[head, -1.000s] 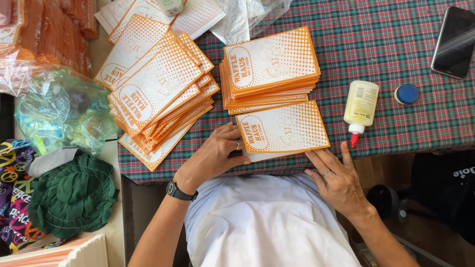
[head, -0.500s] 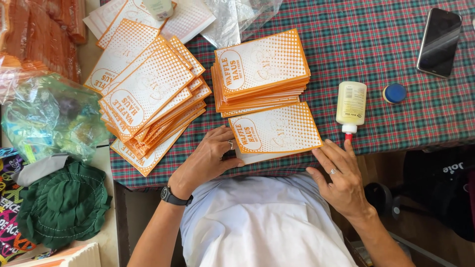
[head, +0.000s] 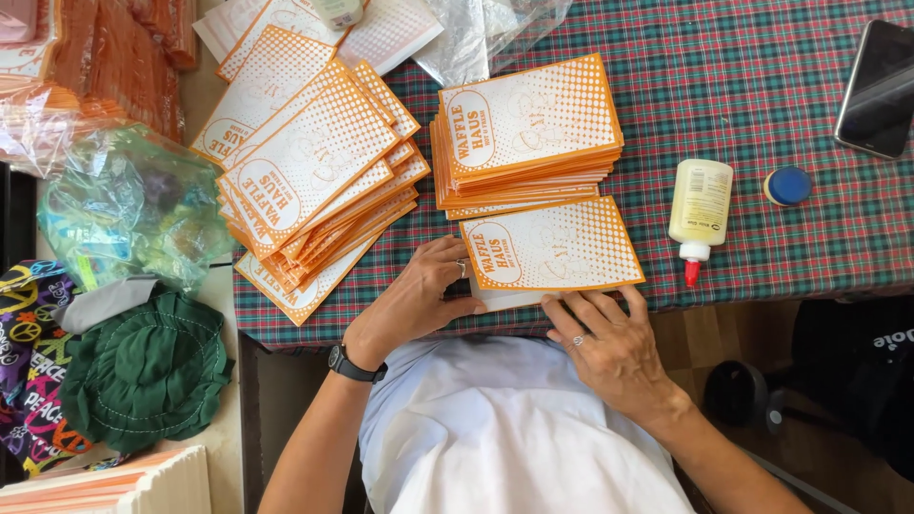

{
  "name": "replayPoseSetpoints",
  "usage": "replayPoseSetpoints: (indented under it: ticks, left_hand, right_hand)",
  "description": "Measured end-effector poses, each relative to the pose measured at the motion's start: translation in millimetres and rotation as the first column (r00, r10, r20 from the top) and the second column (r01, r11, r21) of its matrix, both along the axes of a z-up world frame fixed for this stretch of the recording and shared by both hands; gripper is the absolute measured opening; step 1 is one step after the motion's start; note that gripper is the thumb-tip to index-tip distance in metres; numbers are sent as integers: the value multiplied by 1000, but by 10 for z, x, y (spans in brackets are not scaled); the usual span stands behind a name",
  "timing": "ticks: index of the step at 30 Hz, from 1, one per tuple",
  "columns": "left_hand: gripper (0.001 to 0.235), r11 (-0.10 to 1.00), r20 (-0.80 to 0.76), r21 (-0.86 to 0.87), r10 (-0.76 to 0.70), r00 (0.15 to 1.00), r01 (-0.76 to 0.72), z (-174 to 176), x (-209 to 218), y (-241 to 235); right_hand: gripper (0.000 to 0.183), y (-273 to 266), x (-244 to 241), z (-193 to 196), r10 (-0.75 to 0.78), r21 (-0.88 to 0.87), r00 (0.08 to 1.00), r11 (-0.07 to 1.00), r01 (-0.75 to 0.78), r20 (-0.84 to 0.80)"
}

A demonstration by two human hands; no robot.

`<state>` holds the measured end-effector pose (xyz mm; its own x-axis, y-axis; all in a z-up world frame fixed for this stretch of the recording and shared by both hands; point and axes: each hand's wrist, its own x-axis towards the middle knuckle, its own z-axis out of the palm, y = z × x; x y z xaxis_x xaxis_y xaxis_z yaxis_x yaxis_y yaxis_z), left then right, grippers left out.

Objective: Folding and gluing pre-printed paper sheets to assemble bags at a workstation.

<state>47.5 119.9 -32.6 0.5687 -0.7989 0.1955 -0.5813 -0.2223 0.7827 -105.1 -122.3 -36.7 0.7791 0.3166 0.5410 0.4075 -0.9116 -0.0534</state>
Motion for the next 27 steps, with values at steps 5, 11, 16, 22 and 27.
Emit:
replayPoseSetpoints:
  ticks: [5,11,16,22,27]
  left_hand:
    - [38,1000,2,-7,11,1000,-11,-117,-13,-4]
    - [34,1000,-4,-8,7,1000,-7,-218,-17,12]
    - [31,1000,25,-6,-8,1000,8,-33,-44,-29]
    - [34,999,95,32,0,995,-3,104,-50,11]
    - [111,976,-13,208,62,998,-58,362,-73,-48]
  right_hand:
    - [42,157,43,5,-18,-156,1000,988,21,17]
    - [66,337,162,261,-8,-257,1000,966,2,-22]
    - [72,312,94,203,-12,-238,997,971,-7,-80]
    - [56,-115,-109,50,-83,-195,993,979,65,-84]
    - [51,-464,-306,23,-157,107,977,979,173,-142]
